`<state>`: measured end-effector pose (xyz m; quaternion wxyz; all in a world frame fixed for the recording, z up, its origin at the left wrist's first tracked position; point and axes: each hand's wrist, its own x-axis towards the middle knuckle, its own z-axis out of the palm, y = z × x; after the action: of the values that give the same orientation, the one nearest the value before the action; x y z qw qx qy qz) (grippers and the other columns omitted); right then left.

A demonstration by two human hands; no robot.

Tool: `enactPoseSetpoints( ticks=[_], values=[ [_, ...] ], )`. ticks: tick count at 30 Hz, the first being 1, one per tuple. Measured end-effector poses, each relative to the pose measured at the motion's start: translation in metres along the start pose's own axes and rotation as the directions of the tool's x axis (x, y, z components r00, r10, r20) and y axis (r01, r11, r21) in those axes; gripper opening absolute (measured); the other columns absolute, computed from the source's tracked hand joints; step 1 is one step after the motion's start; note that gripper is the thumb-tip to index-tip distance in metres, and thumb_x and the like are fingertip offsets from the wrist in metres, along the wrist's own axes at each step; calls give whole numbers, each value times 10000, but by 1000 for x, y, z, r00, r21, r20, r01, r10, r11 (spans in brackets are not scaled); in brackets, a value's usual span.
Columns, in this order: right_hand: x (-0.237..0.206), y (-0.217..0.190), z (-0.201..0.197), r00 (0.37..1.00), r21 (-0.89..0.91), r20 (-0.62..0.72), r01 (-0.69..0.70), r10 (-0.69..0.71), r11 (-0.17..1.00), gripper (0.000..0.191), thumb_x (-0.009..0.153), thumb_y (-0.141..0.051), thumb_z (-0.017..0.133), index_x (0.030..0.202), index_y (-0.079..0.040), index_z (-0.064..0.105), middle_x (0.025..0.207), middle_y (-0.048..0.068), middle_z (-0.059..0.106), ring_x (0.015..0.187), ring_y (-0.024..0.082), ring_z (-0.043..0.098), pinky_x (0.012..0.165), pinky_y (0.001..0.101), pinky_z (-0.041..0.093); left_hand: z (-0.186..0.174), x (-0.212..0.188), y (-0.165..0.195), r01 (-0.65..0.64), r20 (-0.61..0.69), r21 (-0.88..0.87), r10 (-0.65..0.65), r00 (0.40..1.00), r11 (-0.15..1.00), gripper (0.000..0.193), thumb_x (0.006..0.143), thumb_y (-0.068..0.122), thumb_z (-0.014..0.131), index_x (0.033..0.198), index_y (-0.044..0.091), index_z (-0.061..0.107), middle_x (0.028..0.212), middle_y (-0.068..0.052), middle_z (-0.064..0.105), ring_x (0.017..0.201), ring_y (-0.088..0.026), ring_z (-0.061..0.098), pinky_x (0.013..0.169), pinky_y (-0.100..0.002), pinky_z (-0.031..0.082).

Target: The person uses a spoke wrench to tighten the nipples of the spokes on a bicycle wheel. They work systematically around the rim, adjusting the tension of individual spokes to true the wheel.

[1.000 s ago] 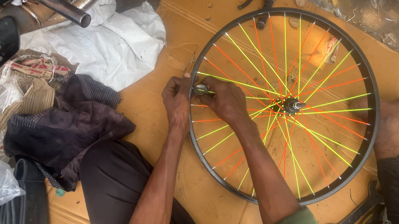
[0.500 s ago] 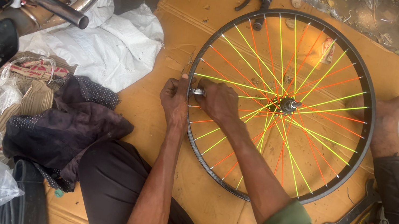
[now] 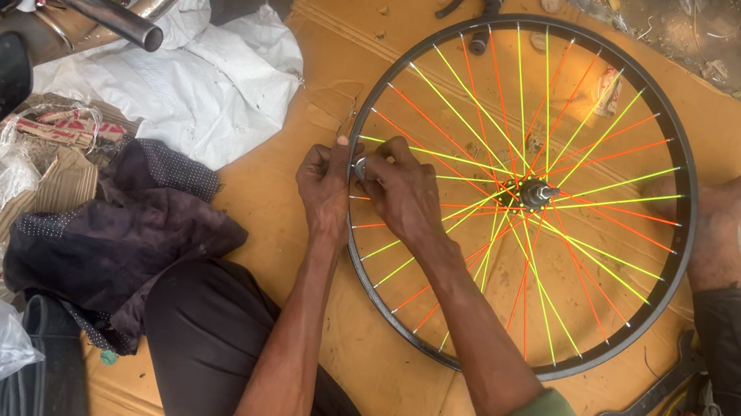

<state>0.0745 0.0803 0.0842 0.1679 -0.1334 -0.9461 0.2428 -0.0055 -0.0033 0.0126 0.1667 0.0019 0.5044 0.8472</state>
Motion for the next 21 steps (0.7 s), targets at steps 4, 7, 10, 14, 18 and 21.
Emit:
enactPoseSetpoints(
  ticks=[4,7,10,14,18,21],
  values=[
    [-3,2,-8,999,109,29,-32,29,993,182,837,-92,753,958,-56,621,1020,116,653,889,340,683,724,468,501,1,0,0,15,-14,58,-14,1000,998,418,986,334,701,711,99,491,889,-114,752,723,-80,525,682,-286,423],
    [-6,7,-17,1000,278,-15,19,-15,961,194,888,-143,706,1018,-49,597,1012,127,675,897,342,684,707,440,527,1,2,-1,9,-16,52,-8,1000,999,439,984,332,705,697,103,465,864,-92,753,702,-76,479,658,-276,385],
    [1,7,-12,996,158,13,-93,92,983,165,979,-233,678,1033,-79,657,876,129,701,787,339,698,675,454,510,0,2,-5,16,-39,52,-14,999,999,449,980,334,707,692,111,446,775,-11,627,682,-71,415,626,-271,361],
    [13,3,4,958,58,6,-288,288,956,236,1011,-314,674,973,-81,660,675,113,662,676,339,685,677,464,508,0,4,-8,-2,-39,60,4,999,998,458,995,322,717,694,106,446,674,45,415,667,-76,354,604,-272,331],
    [1,6,3,991,335,-62,-88,116,938,184,920,-247,761,922,-80,683,833,67,741,736,268,727,655,428,549,0,3,-6,-2,-66,98,8,998,995,445,984,296,722,693,98,450,682,39,423,677,-76,369,602,-280,337],
    [-4,6,4,989,159,-145,65,-41,985,189,765,-126,809,900,-64,691,950,93,691,738,297,691,638,439,522,2,2,-3,7,-37,8,-7,999,1000,425,968,295,717,692,103,458,688,12,532,676,-78,430,619,-285,394]
  ],
)
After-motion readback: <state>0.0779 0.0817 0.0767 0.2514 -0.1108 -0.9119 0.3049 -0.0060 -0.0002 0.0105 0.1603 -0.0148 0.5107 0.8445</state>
